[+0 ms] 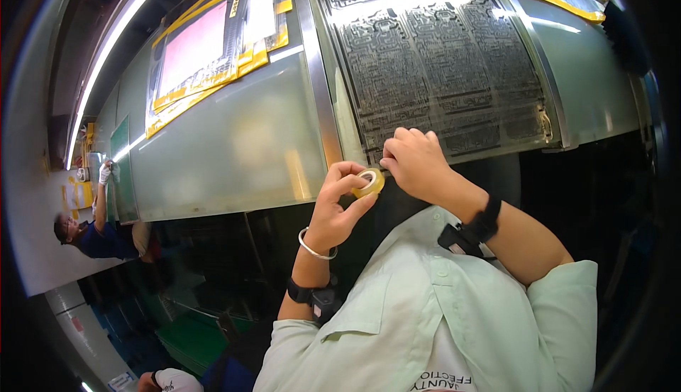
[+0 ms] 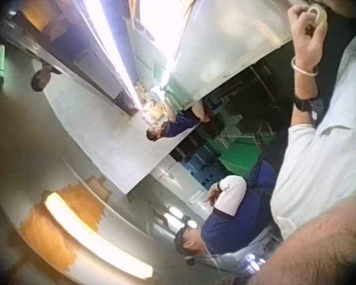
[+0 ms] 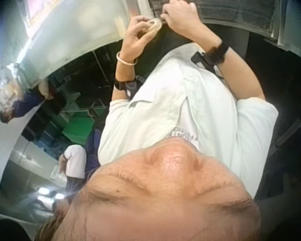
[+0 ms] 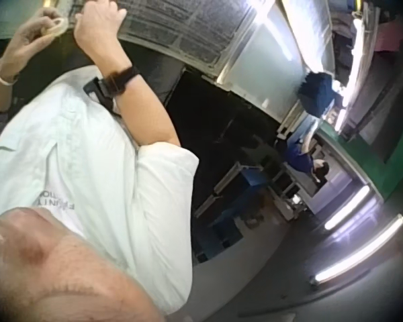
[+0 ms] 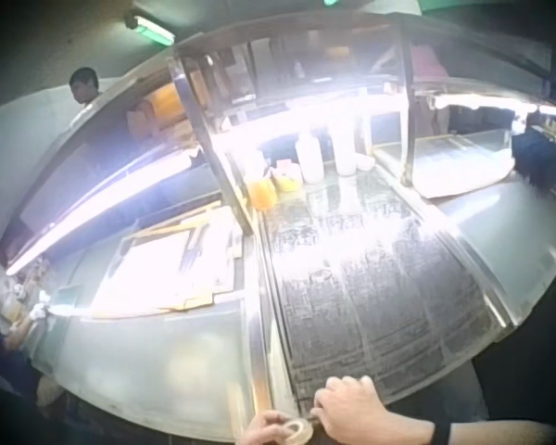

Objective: Handling and inspecting film-like electronic components at a workstation.

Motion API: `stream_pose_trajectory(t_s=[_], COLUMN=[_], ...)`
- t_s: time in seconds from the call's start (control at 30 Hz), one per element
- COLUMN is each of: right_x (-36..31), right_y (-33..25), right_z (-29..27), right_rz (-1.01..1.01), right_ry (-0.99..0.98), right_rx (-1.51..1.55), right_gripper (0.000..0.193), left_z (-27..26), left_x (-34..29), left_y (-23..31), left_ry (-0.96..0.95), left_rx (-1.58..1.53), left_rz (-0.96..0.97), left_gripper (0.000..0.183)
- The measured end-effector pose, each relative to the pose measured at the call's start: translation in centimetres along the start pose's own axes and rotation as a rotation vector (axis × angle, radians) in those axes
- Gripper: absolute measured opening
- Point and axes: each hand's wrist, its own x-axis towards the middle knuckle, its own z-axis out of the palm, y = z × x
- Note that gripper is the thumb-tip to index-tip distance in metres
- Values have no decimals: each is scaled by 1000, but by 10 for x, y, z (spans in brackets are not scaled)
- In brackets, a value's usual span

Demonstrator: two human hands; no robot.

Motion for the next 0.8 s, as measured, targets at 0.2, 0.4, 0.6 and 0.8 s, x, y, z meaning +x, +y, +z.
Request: stream_pose_trajectory(t_s=[0.2, 0.4, 0.6, 0.8], right_x=[-7, -17, -20, -27], right_y=[16, 29, 39, 53], right_z=[-45, -43, -49, -46], right_rz=[248, 247, 356, 452], right_ry=[-235, -362, -428, -468], right_rx=[1032, 1322, 1424, 1490], right_gripper=[23, 26, 22, 12], left_z=[4, 19, 29, 39], left_x=[3, 20, 28, 37], left_y=[2, 11, 14, 17], left_ry=[-80, -164, -174, -188], left_rx=[-568, -531, -477, -395], left_rz=[-138, -171, -214, -190], left_gripper=[15, 17, 18, 19])
